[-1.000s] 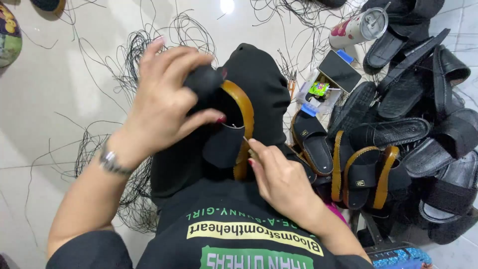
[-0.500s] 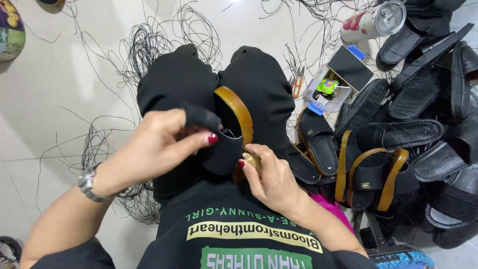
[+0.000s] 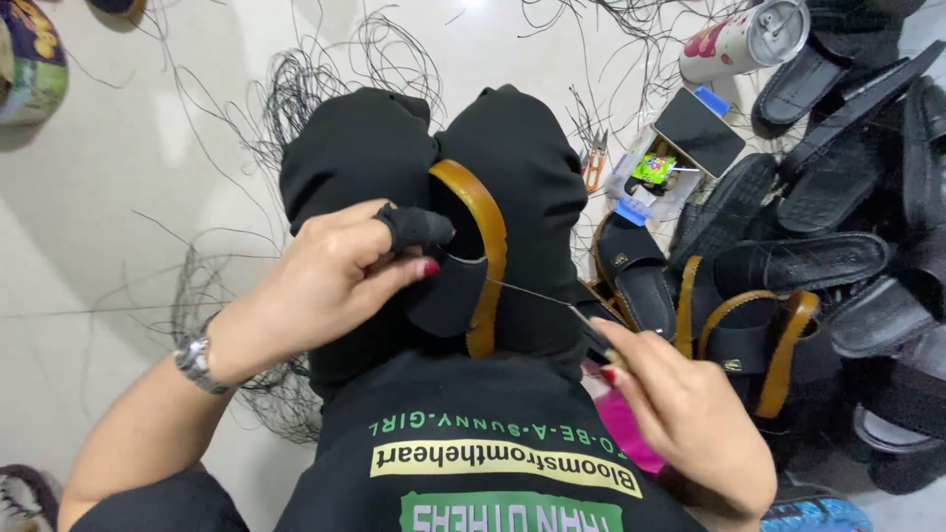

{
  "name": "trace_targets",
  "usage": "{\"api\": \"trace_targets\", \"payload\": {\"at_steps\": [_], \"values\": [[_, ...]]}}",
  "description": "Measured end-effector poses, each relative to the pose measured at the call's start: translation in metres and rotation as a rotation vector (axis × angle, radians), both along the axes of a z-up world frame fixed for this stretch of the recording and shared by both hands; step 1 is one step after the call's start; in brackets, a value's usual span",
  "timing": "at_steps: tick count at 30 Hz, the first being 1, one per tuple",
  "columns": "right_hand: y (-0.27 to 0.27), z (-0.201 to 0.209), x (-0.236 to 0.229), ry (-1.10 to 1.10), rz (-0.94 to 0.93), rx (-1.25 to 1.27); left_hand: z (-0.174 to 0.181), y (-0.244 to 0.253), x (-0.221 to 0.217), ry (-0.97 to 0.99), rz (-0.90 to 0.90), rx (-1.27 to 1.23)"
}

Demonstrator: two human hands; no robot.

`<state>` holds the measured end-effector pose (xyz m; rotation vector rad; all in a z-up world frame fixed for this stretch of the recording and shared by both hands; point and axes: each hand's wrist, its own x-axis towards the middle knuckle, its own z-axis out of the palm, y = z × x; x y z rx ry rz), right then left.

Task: Hand-sewing black sandals using a needle and thread while sitting on the floor.

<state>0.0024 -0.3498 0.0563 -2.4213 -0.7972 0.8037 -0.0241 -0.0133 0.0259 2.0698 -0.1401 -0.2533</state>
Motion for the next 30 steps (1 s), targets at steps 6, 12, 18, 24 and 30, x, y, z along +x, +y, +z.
{"api": "trace_targets", "payload": {"at_steps": [6, 12, 18, 24, 30], "values": [[0.01, -0.05, 0.003, 0.244, -0.246, 0.598, -0.001, -0.006, -0.006, -0.096, 0.344, -0.089], [0.089, -0.056, 0.008, -0.456, -0.216, 0.571, -0.006, -0.013, -0.006, -0.09, 0.268, -0.068], [0.033, -0.036, 0.014, -0.139, -0.28, 0.466, -0.014, -0.012, -0.018, -0.054, 0.315, -0.038], [0.051, -0.067, 0.002, -0.275, 0.024, 0.208, -0.018, -0.01, -0.017, -0.016, 0.325, -0.097], [-0.023, -0.045, 0.046, -1.015, -0.226, 0.38, -0.056, 0.102, -0.061, -0.704, 0.474, 1.055]]}}
